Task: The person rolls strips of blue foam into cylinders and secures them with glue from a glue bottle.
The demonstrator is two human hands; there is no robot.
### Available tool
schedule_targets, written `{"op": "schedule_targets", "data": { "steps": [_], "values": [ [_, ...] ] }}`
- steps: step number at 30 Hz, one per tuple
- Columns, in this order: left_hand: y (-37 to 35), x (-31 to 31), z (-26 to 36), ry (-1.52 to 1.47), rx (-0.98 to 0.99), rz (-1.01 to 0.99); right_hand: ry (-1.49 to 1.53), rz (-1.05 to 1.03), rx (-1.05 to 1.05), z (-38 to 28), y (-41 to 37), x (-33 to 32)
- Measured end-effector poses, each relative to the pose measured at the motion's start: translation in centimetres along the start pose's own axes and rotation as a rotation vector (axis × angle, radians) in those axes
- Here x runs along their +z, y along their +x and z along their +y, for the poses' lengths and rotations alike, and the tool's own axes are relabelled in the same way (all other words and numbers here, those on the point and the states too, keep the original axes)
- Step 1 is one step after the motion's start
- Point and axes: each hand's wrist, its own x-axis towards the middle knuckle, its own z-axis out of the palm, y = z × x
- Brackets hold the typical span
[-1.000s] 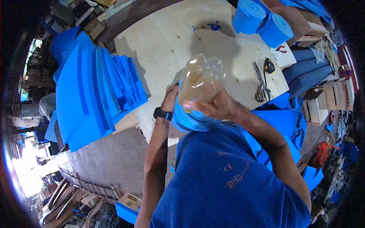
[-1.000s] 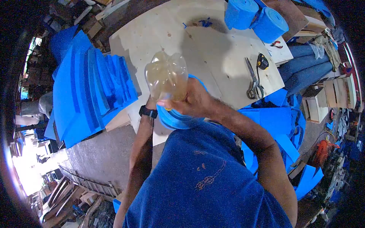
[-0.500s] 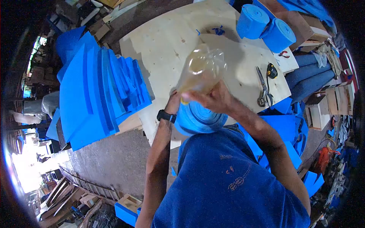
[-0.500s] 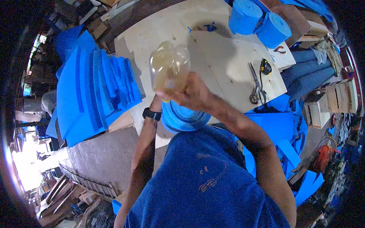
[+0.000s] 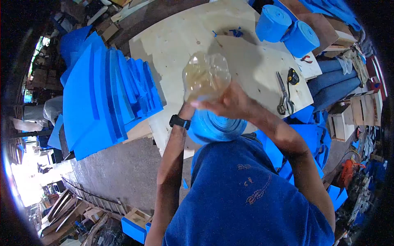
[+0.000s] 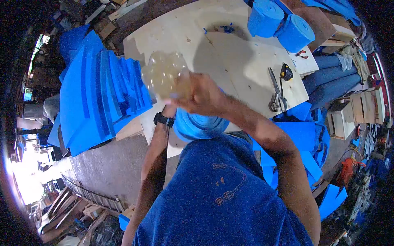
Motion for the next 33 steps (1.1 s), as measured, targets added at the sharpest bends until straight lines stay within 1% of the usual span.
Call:
{"op": "schedule_targets", "data": {
  "steps": [1,3,6,8,9,11,12,13,14,15,16,17,20,21,23,26,29,30,32,33],
  "values": [
    [0.0,-0.1,0.0,-0.017,-0.004,0.005,0.114,-0.048,0.095,-1.3,-0.6,0.3],
    [-0.5,-0.2,-0.2,-0.104,-0.053,0.017,0.052,-0.064,-0.009,-5.2,-2.7,-0.3],
    [-1.0,-0.3,-0.2,-0.227,-0.108,0.034,-0.117,-0.152,-0.161,-4.5,-4.5,-1.0],
    [-1.4,-0.1,0.0,-0.330,-0.112,0.045,-0.228,-0.106,-0.181,-3.5,-5.6,-1.2],
    [-1.4,0.0,0.6,-0.381,-0.136,0.047,-0.277,-0.021,-0.161,-3.3,-5.5,-1.6],
    [-1.5,0.3,2.1,-0.480,-0.186,0.040,-0.372,0.139,-0.198,-1.8,-5.1,-3.2],
    [-1.6,0.4,2.5,-0.345,-0.080,0.031,-0.421,0.210,-0.259,0.3,-4.3,-5.0],
    [-1.8,0.3,2.8,-0.210,0.028,0.021,-0.347,0.266,-0.210,0.6,-4.1,-5.7],
    [-1.8,0.2,3.0,-0.171,0.057,0.017,-0.269,0.324,-0.165,0.9,-3.8,-6.5],
    [-1.9,0.2,3.3,-0.132,0.086,0.015,-0.062,0.366,-0.013,0.1,-3.3,-6.4],
    [-1.7,0.3,3.5,-0.185,0.036,0.020,0.148,0.406,0.135,-0.4,-2.7,-6.1],
    [-1.6,0.3,3.7,-0.237,-0.017,0.023,0.220,0.387,0.025,-0.2,-2.0,-5.5],
    [-1.5,-0.1,1.7,-0.313,-0.138,0.035,0.089,0.198,0.085,1.3,-1.1,-3.8],
    [-1.3,-0.4,1.5,-0.237,-0.134,-0.005,0.108,0.201,0.045,2.1,-1.0,-3.4],
    [-1.3,-0.8,0.4,-0.098,-0.068,-0.019,0.150,0.187,-0.039,3.4,-0.7,-3.0],
    [-1.8,-1.2,0.4,0.055,0.051,-0.017,0.114,0.189,0.161,3.9,-1.9,-5.2],
    [-2.4,-0.5,1.2,-0.056,0.040,-0.008,0.088,0.175,0.219,4.2,-4.2,-7.1],
    [-2.1,-0.3,1.1,-0.063,0.052,-0.007,0.049,0.156,0.209,4.0,-4.2,-7.5],
    [-1.6,-0.3,0.9,-0.184,-0.021,-0.009,-0.029,0.135,0.199,3.2,-4.7,-8.2],
    [-1.2,-0.2,0.7,-0.298,-0.104,-0.010,0.086,0.168,0.206,2.6,-4.4,-7.8]
  ]
}}
